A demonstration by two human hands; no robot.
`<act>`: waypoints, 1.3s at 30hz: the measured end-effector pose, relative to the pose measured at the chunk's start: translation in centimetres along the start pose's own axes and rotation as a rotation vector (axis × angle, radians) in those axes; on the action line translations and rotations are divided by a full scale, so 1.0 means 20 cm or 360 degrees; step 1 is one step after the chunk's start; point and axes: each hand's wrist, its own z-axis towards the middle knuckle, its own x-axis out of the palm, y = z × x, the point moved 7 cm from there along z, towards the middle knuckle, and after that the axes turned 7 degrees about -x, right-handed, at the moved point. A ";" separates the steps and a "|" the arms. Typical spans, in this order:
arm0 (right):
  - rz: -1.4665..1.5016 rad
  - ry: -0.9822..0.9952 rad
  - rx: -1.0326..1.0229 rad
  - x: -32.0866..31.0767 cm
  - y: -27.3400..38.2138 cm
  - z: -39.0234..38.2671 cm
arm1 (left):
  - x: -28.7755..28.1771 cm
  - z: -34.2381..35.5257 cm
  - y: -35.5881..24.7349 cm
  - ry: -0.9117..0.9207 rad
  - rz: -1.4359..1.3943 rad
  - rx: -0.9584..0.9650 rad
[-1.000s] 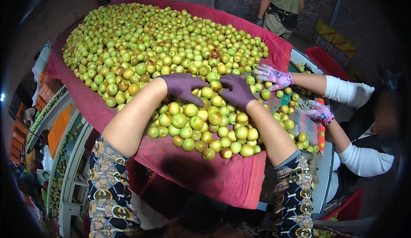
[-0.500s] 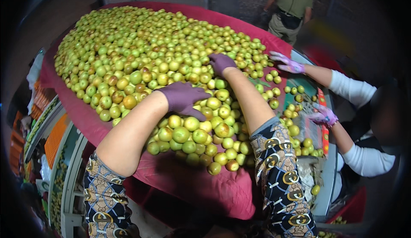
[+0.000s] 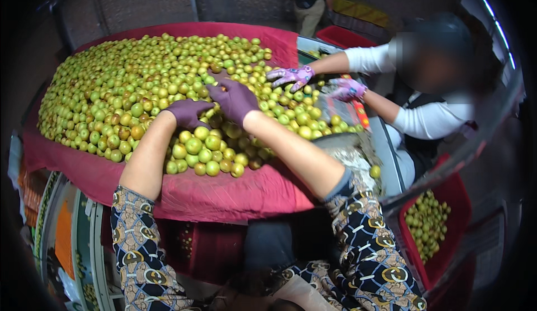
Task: The person sorts green apples on a red-covered table, picking them up and placing them into a red crate. Another worker also sorts apples nearby, and a third person occasionally adds more apples to the table.
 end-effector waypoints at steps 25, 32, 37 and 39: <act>0.1536 -0.0544 0.0281 -1.05 0.19 -2.01 | 0.02 0.01 -0.03 -0.0080 -0.0044 -0.0127; 0.0021 0.0462 -0.0375 -0.51 0.45 -1.16 | 0.01 -0.03 -0.01 -0.0057 -0.0015 -0.0135; -0.0851 0.0601 -0.0690 -0.11 0.16 -0.65 | -0.02 -0.06 -0.07 -0.0031 0.0000 -0.0143; -0.1022 0.0899 -0.0494 0.04 -0.06 -0.50 | -0.01 -0.02 -0.04 -0.0064 -0.0033 -0.0079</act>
